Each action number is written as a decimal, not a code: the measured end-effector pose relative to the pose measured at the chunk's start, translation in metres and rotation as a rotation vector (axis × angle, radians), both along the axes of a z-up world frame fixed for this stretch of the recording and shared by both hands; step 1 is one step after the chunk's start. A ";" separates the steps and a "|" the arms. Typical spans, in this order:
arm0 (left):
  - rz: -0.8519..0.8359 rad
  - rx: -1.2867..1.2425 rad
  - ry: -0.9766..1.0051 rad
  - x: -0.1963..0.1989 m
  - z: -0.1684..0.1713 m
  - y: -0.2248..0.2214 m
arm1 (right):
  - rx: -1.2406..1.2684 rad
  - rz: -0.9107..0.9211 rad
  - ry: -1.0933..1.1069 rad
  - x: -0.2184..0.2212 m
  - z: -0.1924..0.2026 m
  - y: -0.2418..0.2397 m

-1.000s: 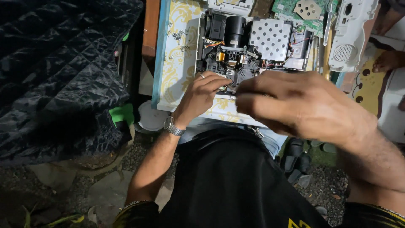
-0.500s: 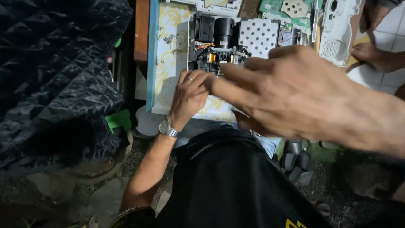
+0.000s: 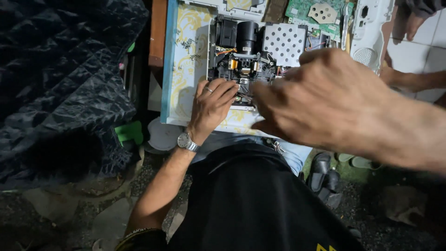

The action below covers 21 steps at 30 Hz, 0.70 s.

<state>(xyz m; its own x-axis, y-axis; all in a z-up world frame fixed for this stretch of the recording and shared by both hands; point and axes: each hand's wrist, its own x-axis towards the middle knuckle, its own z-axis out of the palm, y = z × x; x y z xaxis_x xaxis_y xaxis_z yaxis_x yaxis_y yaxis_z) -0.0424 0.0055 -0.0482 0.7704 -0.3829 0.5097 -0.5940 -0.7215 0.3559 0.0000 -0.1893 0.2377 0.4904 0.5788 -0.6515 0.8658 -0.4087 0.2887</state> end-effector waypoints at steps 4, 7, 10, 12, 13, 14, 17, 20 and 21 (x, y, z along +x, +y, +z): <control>-0.009 -0.049 -0.023 -0.001 -0.002 0.000 | 0.466 0.366 -0.106 -0.007 -0.017 -0.010; 0.015 -0.030 -0.011 -0.002 -0.005 0.000 | 0.484 0.349 -0.360 -0.006 -0.020 -0.013; 0.002 -0.037 -0.021 -0.002 0.000 0.001 | 0.100 0.082 -0.044 0.000 -0.006 -0.008; -0.027 -0.103 -0.004 -0.002 -0.002 0.002 | 0.419 0.287 -0.176 -0.006 -0.015 -0.014; -0.025 -0.103 -0.003 -0.002 -0.001 0.003 | 0.420 0.289 -0.175 -0.007 -0.019 -0.018; -0.030 -0.095 0.010 -0.002 0.000 0.004 | 0.362 0.186 -0.255 -0.007 -0.022 -0.022; -0.023 -0.048 0.027 -0.002 -0.005 0.003 | 0.112 0.057 -0.106 -0.002 -0.006 -0.012; -0.016 -0.029 0.015 -0.002 -0.010 0.004 | 0.241 0.188 -0.019 -0.006 -0.013 -0.013; -0.021 -0.055 -0.001 -0.003 -0.012 0.003 | 0.563 0.339 -0.169 -0.009 -0.022 -0.018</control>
